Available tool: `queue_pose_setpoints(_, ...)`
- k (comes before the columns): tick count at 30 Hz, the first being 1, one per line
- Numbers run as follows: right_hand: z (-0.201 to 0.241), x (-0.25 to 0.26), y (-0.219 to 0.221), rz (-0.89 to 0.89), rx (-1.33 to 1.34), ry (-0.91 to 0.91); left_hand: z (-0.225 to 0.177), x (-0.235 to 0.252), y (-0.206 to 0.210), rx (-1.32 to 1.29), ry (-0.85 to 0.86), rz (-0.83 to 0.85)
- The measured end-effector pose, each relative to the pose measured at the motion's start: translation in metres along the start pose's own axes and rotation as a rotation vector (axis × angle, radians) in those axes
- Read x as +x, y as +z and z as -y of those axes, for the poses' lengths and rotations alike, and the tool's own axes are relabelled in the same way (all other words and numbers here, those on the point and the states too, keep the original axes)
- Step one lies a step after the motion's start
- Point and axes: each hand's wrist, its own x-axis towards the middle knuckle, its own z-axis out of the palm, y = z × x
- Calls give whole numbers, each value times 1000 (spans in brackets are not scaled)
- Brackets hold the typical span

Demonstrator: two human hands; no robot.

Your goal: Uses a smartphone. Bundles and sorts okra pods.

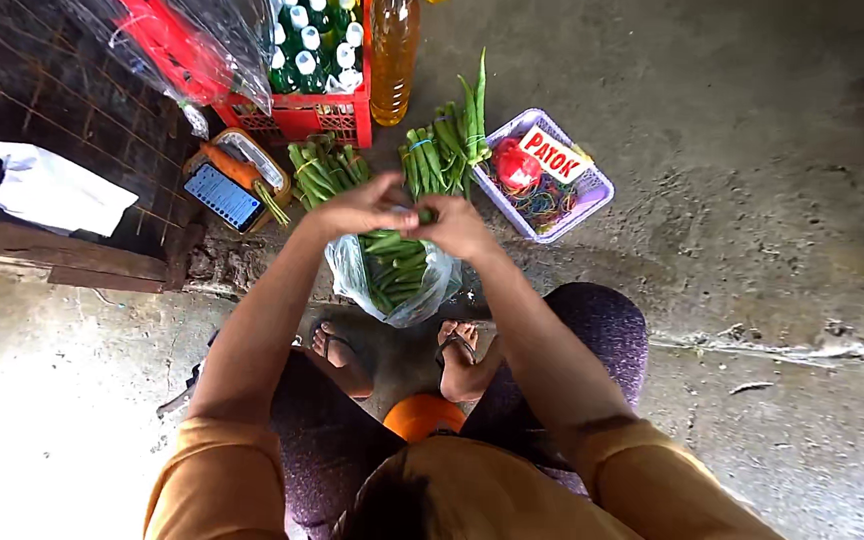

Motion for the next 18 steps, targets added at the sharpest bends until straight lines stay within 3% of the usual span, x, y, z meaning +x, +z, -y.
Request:
queue_pose_setpoints(2, 12, 15, -5, 59, 299, -112, 2, -14, 16, -66, -28, 116)
queue_pose_setpoints(4, 7, 32, 3, 144, 546, -125, 11, -33, 17, -117, -171, 44)
queue_pose_setpoints(5, -2, 40, 11, 149, 496, -82, 16, -44, 16, -212, -224, -67)
queue_pose_setpoints(8, -47, 59, 56, 178, -196, 49, 18, -77, 19, -856, -191, -474)
queue_pose_setpoints(10, -73, 60, 88, 181, -571, 10, 16, -92, 24, -1119, -63, -580)
queue_pose_setpoints(11, -77, 56, 98, 165, -674, -13, 16, -97, 28, -1101, -29, -622)
queue_pose_setpoints(14, -60, 44, 101, 194, -730, 92, 23, -101, 34, -1049, -9, -687)
queue_pose_setpoints(18, -14, 2, 56, 141, -451, 357, 22, -97, 30, -1165, -47, -724)
